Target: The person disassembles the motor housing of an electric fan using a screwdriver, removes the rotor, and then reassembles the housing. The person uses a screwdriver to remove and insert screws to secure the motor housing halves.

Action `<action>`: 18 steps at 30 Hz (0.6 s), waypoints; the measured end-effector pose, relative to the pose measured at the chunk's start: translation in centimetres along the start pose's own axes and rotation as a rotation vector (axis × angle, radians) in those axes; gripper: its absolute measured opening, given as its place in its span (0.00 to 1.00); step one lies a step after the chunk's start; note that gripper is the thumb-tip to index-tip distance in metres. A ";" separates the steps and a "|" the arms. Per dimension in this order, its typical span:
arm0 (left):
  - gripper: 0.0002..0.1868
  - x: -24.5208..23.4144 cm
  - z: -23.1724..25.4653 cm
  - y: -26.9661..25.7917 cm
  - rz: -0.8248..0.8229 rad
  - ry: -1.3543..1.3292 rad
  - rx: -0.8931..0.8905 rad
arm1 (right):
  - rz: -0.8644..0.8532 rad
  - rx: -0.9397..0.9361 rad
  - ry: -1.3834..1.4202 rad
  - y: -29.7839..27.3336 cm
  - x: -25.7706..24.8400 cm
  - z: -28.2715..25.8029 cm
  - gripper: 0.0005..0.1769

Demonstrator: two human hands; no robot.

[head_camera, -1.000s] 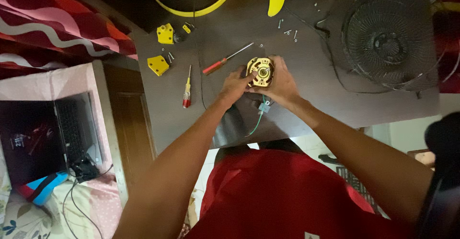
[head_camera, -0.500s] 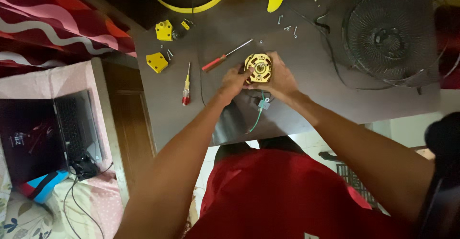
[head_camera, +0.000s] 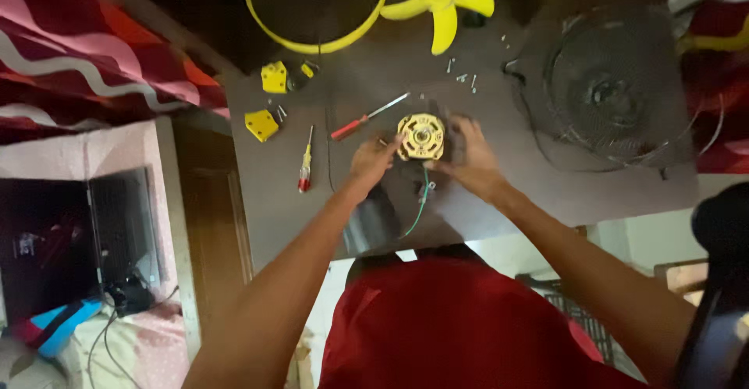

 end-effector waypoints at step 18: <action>0.33 -18.6 27.6 -25.7 0.094 -0.410 0.772 | 0.451 -0.247 0.438 -5.5 -27.2 -14.3 0.21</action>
Point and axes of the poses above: each hand's wrist, its own y-axis towards the middle knuckle, its own x-axis out of the palm, z = x × y, the point moved 10 cm from there along y, towards the middle knuckle, and after that the axes turned 4 degrees about -z, right-handed, at the moved point
